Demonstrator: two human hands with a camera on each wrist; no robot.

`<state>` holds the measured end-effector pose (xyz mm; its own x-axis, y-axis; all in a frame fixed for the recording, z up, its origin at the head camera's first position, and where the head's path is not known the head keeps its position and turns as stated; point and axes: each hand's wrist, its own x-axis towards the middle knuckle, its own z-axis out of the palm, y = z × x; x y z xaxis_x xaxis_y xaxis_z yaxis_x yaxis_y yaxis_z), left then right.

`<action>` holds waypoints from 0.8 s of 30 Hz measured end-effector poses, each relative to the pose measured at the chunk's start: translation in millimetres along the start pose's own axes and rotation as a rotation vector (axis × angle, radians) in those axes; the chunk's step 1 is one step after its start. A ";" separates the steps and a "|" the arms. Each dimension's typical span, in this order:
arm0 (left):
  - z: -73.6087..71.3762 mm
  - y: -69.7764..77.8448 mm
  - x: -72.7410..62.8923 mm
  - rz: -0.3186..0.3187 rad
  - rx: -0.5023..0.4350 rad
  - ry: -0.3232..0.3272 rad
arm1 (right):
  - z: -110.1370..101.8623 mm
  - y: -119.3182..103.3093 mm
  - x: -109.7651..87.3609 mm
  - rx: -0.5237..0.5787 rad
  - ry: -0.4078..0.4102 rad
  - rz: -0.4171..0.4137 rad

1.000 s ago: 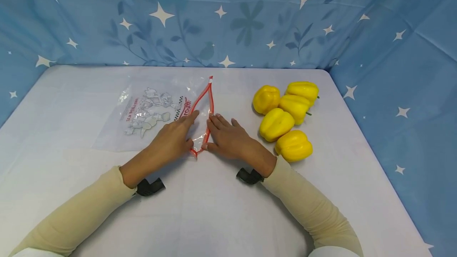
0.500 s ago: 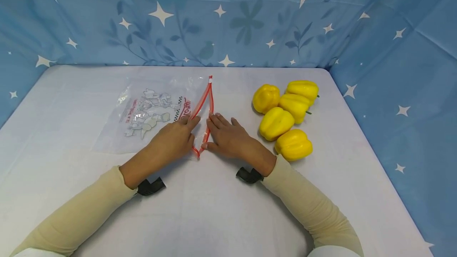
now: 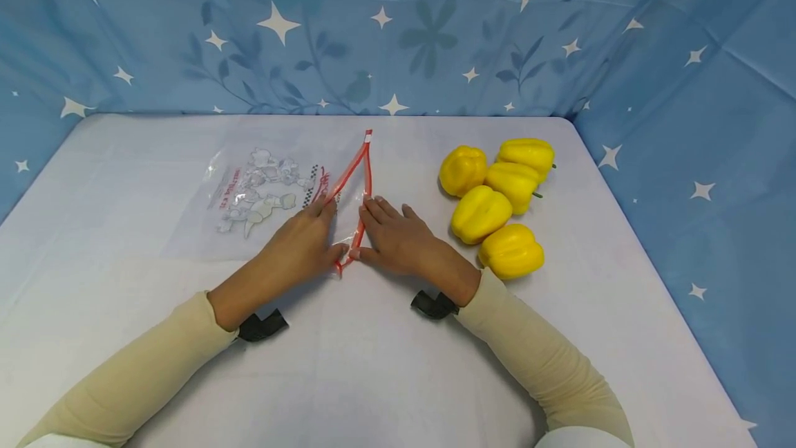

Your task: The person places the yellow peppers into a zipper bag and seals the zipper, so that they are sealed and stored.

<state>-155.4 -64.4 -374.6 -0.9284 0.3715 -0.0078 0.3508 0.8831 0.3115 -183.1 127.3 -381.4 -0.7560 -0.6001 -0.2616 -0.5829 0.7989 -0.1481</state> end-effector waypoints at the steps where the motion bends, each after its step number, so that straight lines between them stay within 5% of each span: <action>1: -0.1 -0.1 -0.1 -0.004 -0.002 -0.002 | -0.1 0.0 0.3 0.000 0.001 0.000; 24: 0.8 -15.1 2.4 -0.061 -0.127 -0.070 | -0.4 8.9 1.8 0.021 -0.039 -0.009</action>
<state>-162.9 -76.6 -380.1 -0.9352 0.3412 -0.0951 0.2715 0.8630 0.4261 -189.8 133.4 -382.8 -0.7386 -0.6052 -0.2969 -0.5826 0.7947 -0.1706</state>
